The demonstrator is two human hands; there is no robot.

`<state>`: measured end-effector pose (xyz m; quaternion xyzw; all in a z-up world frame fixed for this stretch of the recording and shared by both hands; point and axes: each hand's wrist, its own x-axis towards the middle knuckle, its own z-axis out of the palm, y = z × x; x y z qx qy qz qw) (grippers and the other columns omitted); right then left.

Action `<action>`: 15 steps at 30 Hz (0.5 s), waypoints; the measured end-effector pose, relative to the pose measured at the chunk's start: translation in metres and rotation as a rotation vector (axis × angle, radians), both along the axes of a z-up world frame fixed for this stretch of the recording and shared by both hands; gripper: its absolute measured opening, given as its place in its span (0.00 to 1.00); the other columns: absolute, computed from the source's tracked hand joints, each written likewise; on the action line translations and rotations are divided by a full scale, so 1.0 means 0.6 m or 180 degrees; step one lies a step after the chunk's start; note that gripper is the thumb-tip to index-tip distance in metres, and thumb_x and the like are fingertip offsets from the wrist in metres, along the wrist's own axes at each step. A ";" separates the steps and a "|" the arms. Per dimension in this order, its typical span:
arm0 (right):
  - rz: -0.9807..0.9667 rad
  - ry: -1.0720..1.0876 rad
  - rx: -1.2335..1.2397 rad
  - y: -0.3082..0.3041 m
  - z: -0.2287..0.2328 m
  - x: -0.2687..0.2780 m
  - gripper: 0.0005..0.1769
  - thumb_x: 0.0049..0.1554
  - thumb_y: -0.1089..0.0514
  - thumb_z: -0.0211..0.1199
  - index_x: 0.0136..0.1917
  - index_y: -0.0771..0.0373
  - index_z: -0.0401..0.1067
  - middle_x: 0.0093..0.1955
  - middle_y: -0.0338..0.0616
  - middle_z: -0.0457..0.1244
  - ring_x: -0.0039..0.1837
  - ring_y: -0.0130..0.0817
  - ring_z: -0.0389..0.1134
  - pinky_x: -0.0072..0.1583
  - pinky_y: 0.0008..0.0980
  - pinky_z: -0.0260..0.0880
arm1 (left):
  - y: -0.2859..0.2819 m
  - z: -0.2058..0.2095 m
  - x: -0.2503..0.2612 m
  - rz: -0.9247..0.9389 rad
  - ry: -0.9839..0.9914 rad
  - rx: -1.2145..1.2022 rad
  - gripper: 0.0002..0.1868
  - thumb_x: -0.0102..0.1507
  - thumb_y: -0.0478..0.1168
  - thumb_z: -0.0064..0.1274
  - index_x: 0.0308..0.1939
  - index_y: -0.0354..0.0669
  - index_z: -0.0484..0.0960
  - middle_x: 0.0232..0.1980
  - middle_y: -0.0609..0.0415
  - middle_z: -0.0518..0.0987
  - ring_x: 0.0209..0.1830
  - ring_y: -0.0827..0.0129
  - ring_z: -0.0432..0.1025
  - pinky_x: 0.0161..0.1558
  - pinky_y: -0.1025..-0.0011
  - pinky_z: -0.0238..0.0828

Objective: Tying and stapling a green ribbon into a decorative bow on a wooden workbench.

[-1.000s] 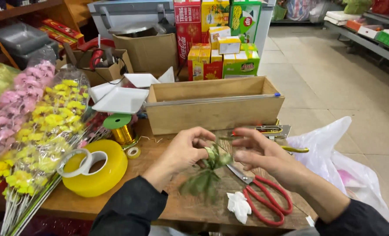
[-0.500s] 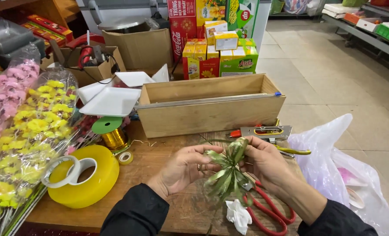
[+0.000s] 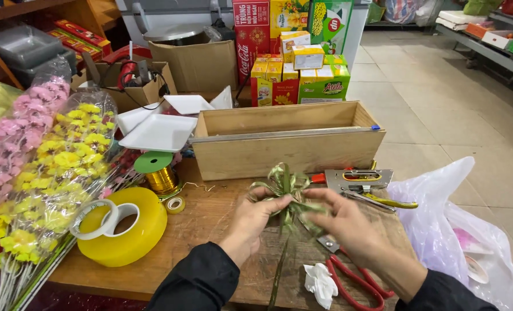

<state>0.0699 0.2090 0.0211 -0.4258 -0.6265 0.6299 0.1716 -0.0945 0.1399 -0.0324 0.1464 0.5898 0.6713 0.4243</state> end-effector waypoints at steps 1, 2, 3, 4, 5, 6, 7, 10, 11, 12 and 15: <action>-0.0003 -0.0003 -0.0004 0.027 -0.031 0.005 0.28 0.54 0.67 0.67 0.69 0.57 0.75 0.74 0.39 0.70 0.61 0.35 0.72 0.62 0.40 0.75 | -0.002 -0.001 -0.004 -0.0003 -0.0003 -0.0004 0.11 0.53 0.33 0.75 0.29 0.45 0.84 0.36 0.54 0.88 0.37 0.65 0.79 0.45 0.66 0.74; -0.0170 0.0568 -0.0127 0.055 -0.062 0.009 0.21 0.56 0.69 0.67 0.63 0.61 0.76 0.62 0.43 0.71 0.53 0.36 0.70 0.53 0.38 0.71 | -0.004 -0.001 -0.008 -0.0169 -0.0233 0.0120 0.11 0.55 0.32 0.73 0.28 0.42 0.82 0.34 0.49 0.86 0.30 0.62 0.78 0.37 0.66 0.75; -0.0338 0.1140 -0.0250 0.083 -0.093 0.012 0.14 0.58 0.71 0.66 0.58 0.66 0.78 0.51 0.47 0.71 0.45 0.36 0.67 0.44 0.35 0.68 | -0.006 -0.001 -0.012 -0.0335 -0.0463 0.0246 0.12 0.57 0.30 0.71 0.27 0.39 0.81 0.32 0.45 0.85 0.23 0.58 0.77 0.29 0.65 0.75; -0.0337 0.1140 -0.0248 0.086 -0.101 0.012 0.14 0.58 0.71 0.66 0.58 0.66 0.78 0.51 0.47 0.71 0.45 0.36 0.67 0.44 0.35 0.68 | -0.011 0.001 -0.013 -0.0334 -0.0463 0.0248 0.12 0.57 0.30 0.71 0.27 0.39 0.81 0.32 0.45 0.85 0.23 0.58 0.77 0.29 0.65 0.75; -0.0325 0.1211 -0.0202 0.090 -0.109 0.012 0.12 0.57 0.71 0.67 0.55 0.66 0.78 0.49 0.47 0.72 0.45 0.35 0.68 0.44 0.34 0.67 | -0.015 0.003 -0.015 -0.0631 -0.0721 0.0263 0.08 0.60 0.29 0.68 0.33 0.35 0.82 0.33 0.42 0.84 0.24 0.57 0.78 0.29 0.63 0.79; -0.0320 0.1275 -0.0161 0.094 -0.119 0.014 0.09 0.57 0.71 0.69 0.52 0.66 0.78 0.48 0.46 0.72 0.44 0.35 0.68 0.44 0.33 0.67 | -0.020 0.004 -0.013 -0.0934 -0.0987 0.0273 0.04 0.62 0.28 0.65 0.38 0.31 0.84 0.34 0.40 0.83 0.25 0.56 0.78 0.29 0.62 0.82; -0.0326 0.1267 -0.0164 0.089 -0.113 0.014 0.09 0.57 0.71 0.69 0.52 0.66 0.78 0.48 0.46 0.72 0.44 0.35 0.68 0.44 0.33 0.67 | -0.015 -0.013 -0.015 -0.0938 -0.0995 0.0269 0.04 0.62 0.28 0.65 0.38 0.31 0.84 0.34 0.40 0.83 0.25 0.56 0.78 0.29 0.62 0.82; -0.0140 0.1255 -0.0101 0.081 -0.105 0.012 0.09 0.56 0.78 0.67 0.50 0.73 0.80 0.43 0.52 0.70 0.40 0.37 0.64 0.43 0.33 0.61 | -0.008 -0.038 -0.018 -0.1526 -0.1807 0.0713 0.19 0.64 0.25 0.60 0.27 0.52 0.71 0.44 0.47 0.83 0.32 0.59 0.79 0.34 0.63 0.83; -0.0152 0.1378 -0.0236 0.083 -0.108 0.012 0.09 0.56 0.77 0.65 0.50 0.72 0.80 0.42 0.53 0.70 0.40 0.39 0.65 0.43 0.34 0.62 | -0.009 -0.032 -0.014 -0.1369 -0.1471 0.0657 0.10 0.63 0.27 0.63 0.34 0.46 0.79 0.42 0.47 0.85 0.33 0.61 0.80 0.36 0.62 0.83; -0.0165 0.1506 -0.0378 0.085 -0.112 0.011 0.10 0.57 0.76 0.64 0.51 0.72 0.79 0.41 0.54 0.69 0.40 0.40 0.66 0.43 0.35 0.62 | -0.010 -0.025 -0.010 -0.1210 -0.1131 0.0595 0.05 0.61 0.29 0.66 0.40 0.40 0.87 0.40 0.47 0.87 0.35 0.62 0.81 0.37 0.61 0.84; 0.0017 0.1267 -0.0758 0.049 -0.031 0.022 0.35 0.48 0.72 0.55 0.71 0.68 0.73 0.58 0.54 0.68 0.52 0.45 0.65 0.51 0.41 0.62 | -0.007 -0.021 -0.015 -0.0881 -0.0915 0.0289 0.06 0.60 0.28 0.66 0.39 0.34 0.85 0.44 0.40 0.85 0.41 0.52 0.79 0.36 0.60 0.84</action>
